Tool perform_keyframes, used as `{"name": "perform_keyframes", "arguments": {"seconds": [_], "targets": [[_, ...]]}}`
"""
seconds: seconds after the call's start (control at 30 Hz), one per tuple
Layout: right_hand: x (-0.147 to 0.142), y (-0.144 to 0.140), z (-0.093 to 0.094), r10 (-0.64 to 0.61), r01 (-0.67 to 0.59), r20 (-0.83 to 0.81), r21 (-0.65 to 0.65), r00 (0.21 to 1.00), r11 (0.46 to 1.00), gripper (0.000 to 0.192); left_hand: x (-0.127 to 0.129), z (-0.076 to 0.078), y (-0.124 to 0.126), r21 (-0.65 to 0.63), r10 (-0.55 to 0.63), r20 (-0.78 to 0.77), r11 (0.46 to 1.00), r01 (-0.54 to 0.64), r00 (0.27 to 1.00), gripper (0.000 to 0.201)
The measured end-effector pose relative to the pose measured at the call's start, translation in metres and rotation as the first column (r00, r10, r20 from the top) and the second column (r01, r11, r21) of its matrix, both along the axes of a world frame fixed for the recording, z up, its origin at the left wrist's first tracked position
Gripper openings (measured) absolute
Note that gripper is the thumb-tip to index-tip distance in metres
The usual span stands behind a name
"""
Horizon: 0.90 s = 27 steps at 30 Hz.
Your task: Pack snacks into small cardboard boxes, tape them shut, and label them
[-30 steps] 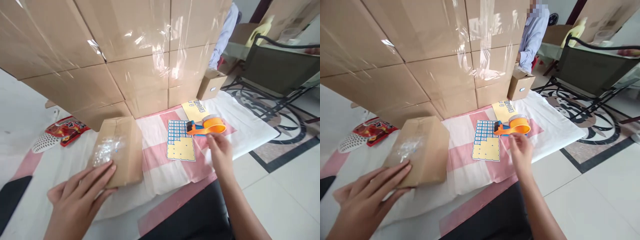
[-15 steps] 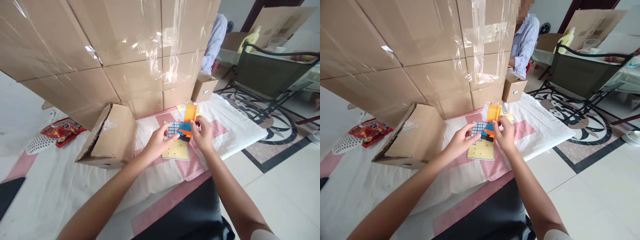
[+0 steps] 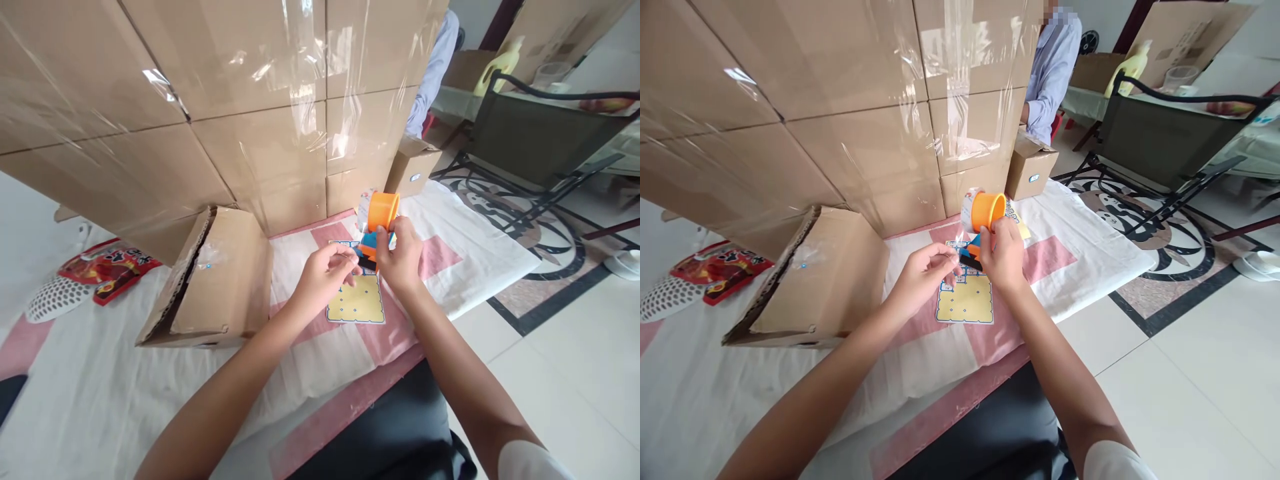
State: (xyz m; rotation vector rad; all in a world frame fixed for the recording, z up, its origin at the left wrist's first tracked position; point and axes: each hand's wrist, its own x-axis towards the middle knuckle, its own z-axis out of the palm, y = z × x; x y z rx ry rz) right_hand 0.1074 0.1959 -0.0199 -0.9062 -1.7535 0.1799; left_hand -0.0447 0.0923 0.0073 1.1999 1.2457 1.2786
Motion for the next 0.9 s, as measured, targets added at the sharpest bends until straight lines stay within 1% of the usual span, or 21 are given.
{"name": "perform_keyframes", "arguments": {"seconds": [0.1, 0.17, 0.23, 0.3, 0.37, 0.43, 0.5, 0.53, 0.57, 0.6, 0.63, 0.67, 0.73, 0.77, 0.83, 0.87, 0.9], "targets": [[-0.002, 0.005, 0.007, -0.070, 0.045, -0.138, -0.174, 0.988, 0.984, 0.028, 0.005, -0.016, -0.004, -0.101, -0.038, 0.020, 0.994, 0.040, 0.999, 0.020], [-0.002, 0.007, 0.008, -0.098, 0.022, -0.248, -0.293, 0.964, 0.956, 0.033, 0.009, -0.028, -0.007, -0.132, -0.028, 0.015, 0.991, 0.030, 0.999, 0.028], [-0.003, 0.008, 0.005, -0.107, -0.023, -0.329, -0.369, 0.938, 0.929, 0.037, 0.011, -0.037, -0.006, -0.137, -0.019, -0.003, 0.990, 0.019, 1.000, 0.033], [-0.004, 0.007, -0.002, -0.114, -0.089, -0.418, -0.437, 0.901, 0.895, 0.039, 0.013, -0.037, -0.004, -0.108, -0.027, -0.044, 0.994, 0.022, 0.999, 0.031], [-0.005, 0.009, -0.009, -0.123, -0.194, -0.525, -0.508, 0.842, 0.840, 0.038, 0.016, -0.030, 0.001, -0.040, -0.023, -0.106, 0.999, 0.019, 0.994, 0.027], [-0.001, 0.016, -0.014, -0.116, -0.303, -0.606, -0.544, 0.787, 0.782, 0.037, 0.017, -0.022, 0.005, 0.053, -0.005, -0.181, 0.999, 0.014, 0.983, 0.022], [0.011, 0.033, -0.013, -0.088, -0.373, -0.652, -0.534, 0.753, 0.759, 0.037, 0.016, -0.021, 0.006, 0.114, 0.016, -0.253, 0.993, 0.013, 0.967, 0.018], [0.019, 0.044, -0.011, -0.077, -0.387, -0.667, -0.518, 0.741, 0.763, 0.037, 0.013, -0.024, 0.005, 0.111, 0.023, -0.272, 0.994, 0.008, 0.962, 0.017], [0.030, 0.057, -0.009, -0.089, -0.372, -0.679, -0.501, 0.729, 0.782, 0.036, 0.010, -0.029, 0.002, 0.085, 0.029, -0.277, 0.996, -0.006, 0.960, 0.016], [0.041, 0.069, -0.006, -0.120, -0.328, -0.685, -0.486, 0.719, 0.810, 0.036, 0.006, -0.035, 0.000, 0.042, 0.035, -0.266, 0.999, -0.025, 0.963, 0.016], [0.051, 0.079, -0.005, -0.180, -0.237, -0.683, -0.470, 0.708, 0.850, 0.035, 0.002, -0.041, -0.003, -0.004, 0.042, -0.240, 0.999, -0.045, 0.970, 0.017], [0.061, 0.087, -0.006, -0.244, -0.123, -0.656, -0.461, 0.714, 0.879, 0.034, -0.001, -0.047, -0.005, -0.041, 0.050, -0.203, 0.997, -0.059, 0.978, 0.017], [0.075, 0.093, -0.014, -0.317, 0.056, -0.533, -0.448, 0.785, 0.892, 0.032, -0.006, -0.054, -0.007, -0.059, 0.059, -0.117, 0.996, -0.067, 0.991, 0.021], [0.079, 0.091, -0.019, -0.312, 0.091, -0.449, -0.449, 0.837, 0.889, 0.032, -0.008, -0.055, -0.006, -0.047, 0.059, -0.077, 0.997, -0.063, 0.995, 0.023], [0.081, 0.080, -0.030, -0.233, 0.065, -0.301, -0.479, 0.925, 0.875, 0.032, -0.008, -0.053, -0.003, -0.015, 0.063, -0.014, 0.998, -0.063, 0.998, 0.027], [0.081, 0.073, -0.032, -0.197, 0.046, -0.259, -0.492, 0.946, 0.869, 0.029, -0.009, -0.051, -0.002, -0.004, 0.069, 0.006, 0.998, -0.069, 0.998, 0.028], [0.079, 0.064, -0.032, -0.186, 0.054, -0.230, -0.485, 0.955, 0.873, 0.026, -0.009, -0.050, -0.001, 0.004, 0.077, 0.018, 0.997, -0.077, 0.997, 0.028]]}}
